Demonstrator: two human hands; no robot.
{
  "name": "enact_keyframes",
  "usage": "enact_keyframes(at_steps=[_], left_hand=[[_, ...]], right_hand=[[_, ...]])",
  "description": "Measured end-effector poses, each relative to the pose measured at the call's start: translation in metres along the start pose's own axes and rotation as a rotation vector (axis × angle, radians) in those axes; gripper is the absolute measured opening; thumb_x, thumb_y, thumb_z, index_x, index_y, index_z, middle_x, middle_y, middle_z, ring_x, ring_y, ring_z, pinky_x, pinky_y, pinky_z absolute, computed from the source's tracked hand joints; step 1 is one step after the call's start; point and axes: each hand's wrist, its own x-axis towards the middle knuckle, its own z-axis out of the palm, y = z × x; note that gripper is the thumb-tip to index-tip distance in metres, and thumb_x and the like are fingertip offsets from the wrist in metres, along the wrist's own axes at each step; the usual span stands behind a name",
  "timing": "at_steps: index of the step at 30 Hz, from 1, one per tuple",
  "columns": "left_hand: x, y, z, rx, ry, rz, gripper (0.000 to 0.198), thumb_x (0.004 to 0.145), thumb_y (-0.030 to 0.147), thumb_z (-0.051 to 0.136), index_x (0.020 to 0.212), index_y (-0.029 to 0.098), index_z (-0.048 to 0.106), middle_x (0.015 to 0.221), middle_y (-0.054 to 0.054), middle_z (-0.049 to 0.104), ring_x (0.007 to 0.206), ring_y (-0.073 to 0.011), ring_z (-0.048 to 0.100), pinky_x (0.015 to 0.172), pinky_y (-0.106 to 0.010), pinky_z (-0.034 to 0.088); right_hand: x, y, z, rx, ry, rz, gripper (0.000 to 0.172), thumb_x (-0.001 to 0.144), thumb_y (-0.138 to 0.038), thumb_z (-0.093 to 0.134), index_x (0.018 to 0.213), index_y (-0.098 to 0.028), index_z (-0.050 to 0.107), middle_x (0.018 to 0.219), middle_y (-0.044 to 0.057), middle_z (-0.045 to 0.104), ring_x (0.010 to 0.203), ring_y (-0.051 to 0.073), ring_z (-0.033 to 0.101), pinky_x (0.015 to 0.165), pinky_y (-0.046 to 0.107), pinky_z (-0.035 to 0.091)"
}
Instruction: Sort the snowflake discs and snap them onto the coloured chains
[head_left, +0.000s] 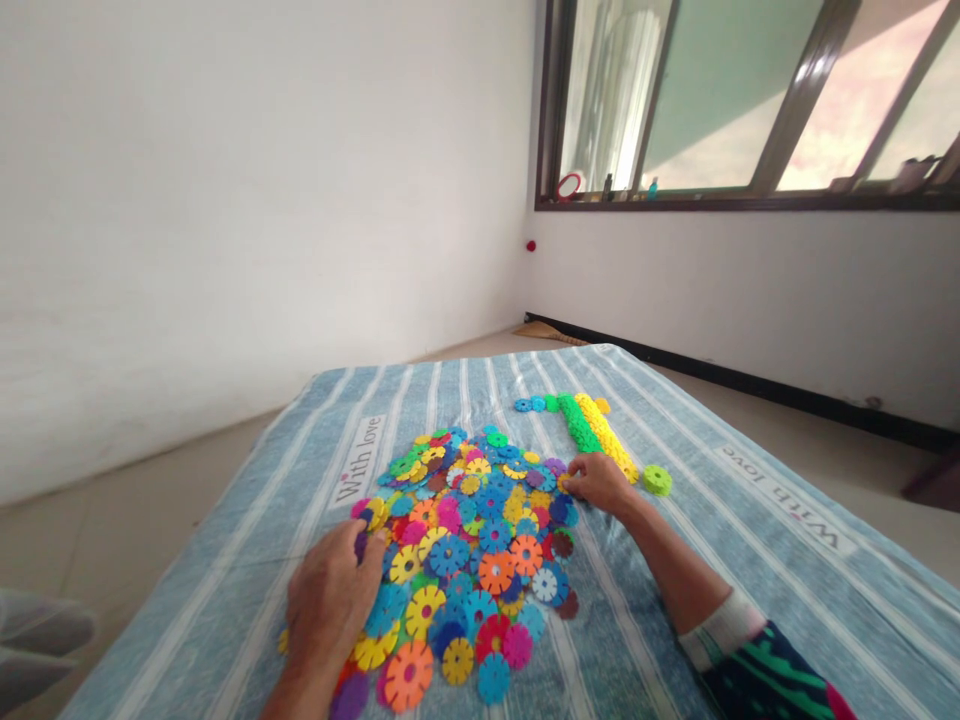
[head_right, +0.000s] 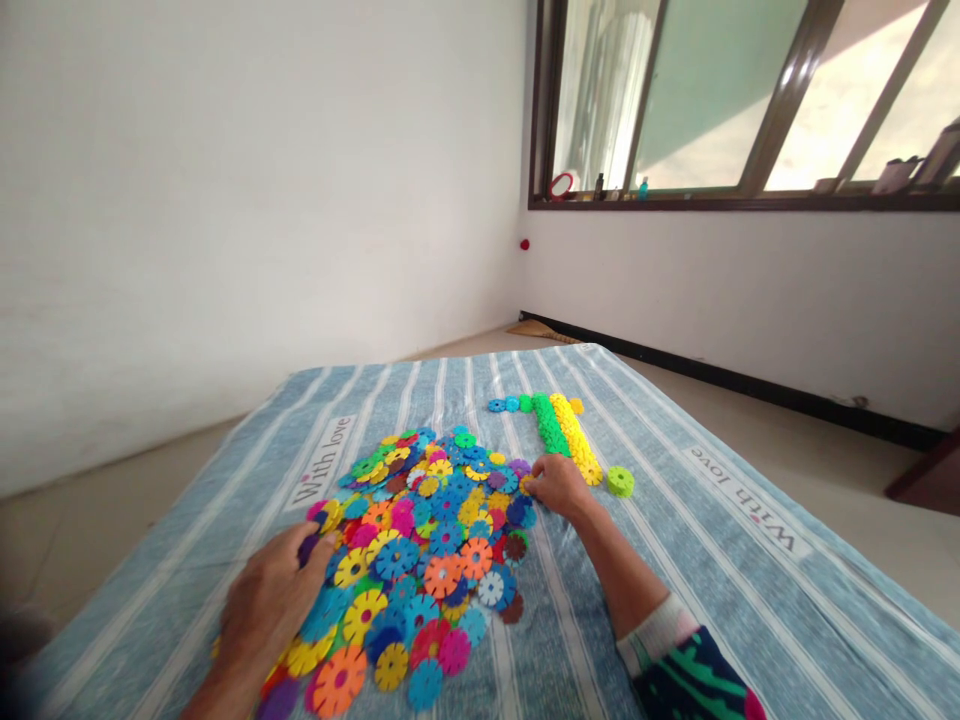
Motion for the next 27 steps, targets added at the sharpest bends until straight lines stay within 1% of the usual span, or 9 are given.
enact_keyframes(at_steps=[4,9,12,17,20,24,27], left_hand=[[0.0,-0.002,0.002,-0.017,0.02,0.006,0.046,0.085,0.04,0.038,0.105,0.012,0.068,0.104,-0.014,0.072,0.095,-0.0277,0.066,0.084,-0.037,0.05],[-0.001,-0.002,0.001,-0.043,0.02,-0.005,0.044,0.085,0.04,0.038,0.103,0.013,0.068,0.103,-0.013,0.073,0.094,-0.0274,0.066,0.084,-0.037,0.05],[-0.001,0.0,0.0,-0.049,0.017,-0.018,0.044,0.085,0.041,0.038,0.102,0.013,0.068,0.103,-0.013,0.072,0.094,-0.0277,0.066,0.083,-0.037,0.05],[-0.002,0.001,-0.002,-0.042,0.019,-0.018,0.047,0.085,0.043,0.036,0.104,0.014,0.067,0.104,-0.013,0.072,0.096,-0.0277,0.066,0.084,-0.036,0.049],[-0.003,0.0,-0.001,-0.031,0.008,-0.01,0.047,0.085,0.042,0.034,0.105,0.014,0.066,0.106,-0.013,0.072,0.098,-0.0268,0.065,0.086,-0.035,0.049],[-0.002,-0.003,0.002,-0.029,0.027,0.0,0.043,0.086,0.043,0.036,0.103,0.017,0.066,0.105,-0.011,0.072,0.098,-0.0252,0.065,0.086,-0.034,0.048],[-0.001,-0.002,0.001,-0.029,0.012,0.003,0.045,0.086,0.042,0.036,0.104,0.015,0.066,0.105,-0.013,0.072,0.097,-0.0263,0.066,0.084,-0.035,0.049]], right_hand=[[-0.002,0.002,-0.001,0.109,-0.015,0.026,0.003,0.068,-0.021,0.066,0.068,-0.017,0.067,0.054,-0.003,0.061,0.054,0.011,0.056,0.051,0.02,0.034],[-0.004,0.008,-0.005,0.271,-0.11,0.038,0.012,0.072,-0.024,0.064,0.063,-0.017,0.058,0.048,-0.005,0.057,0.043,0.007,0.049,0.044,0.018,0.035],[0.0,0.01,-0.013,0.326,-0.156,0.019,0.012,0.071,-0.023,0.064,0.063,-0.018,0.056,0.046,-0.006,0.055,0.04,0.007,0.045,0.041,0.018,0.034],[0.006,0.011,-0.019,0.339,-0.175,-0.015,0.012,0.067,-0.022,0.065,0.061,-0.018,0.055,0.045,-0.007,0.054,0.041,0.007,0.047,0.041,0.018,0.034],[0.005,0.013,-0.017,0.315,-0.2,-0.031,0.012,0.065,-0.02,0.066,0.058,-0.018,0.057,0.044,-0.006,0.055,0.042,0.008,0.049,0.043,0.018,0.036],[0.004,0.015,-0.013,0.262,-0.202,-0.039,0.01,0.062,-0.018,0.067,0.057,-0.017,0.059,0.045,-0.005,0.057,0.045,0.009,0.052,0.045,0.018,0.036],[0.004,0.013,-0.012,0.232,-0.194,-0.053,0.009,0.063,-0.017,0.067,0.058,-0.017,0.059,0.045,-0.005,0.058,0.045,0.008,0.053,0.045,0.017,0.035]])
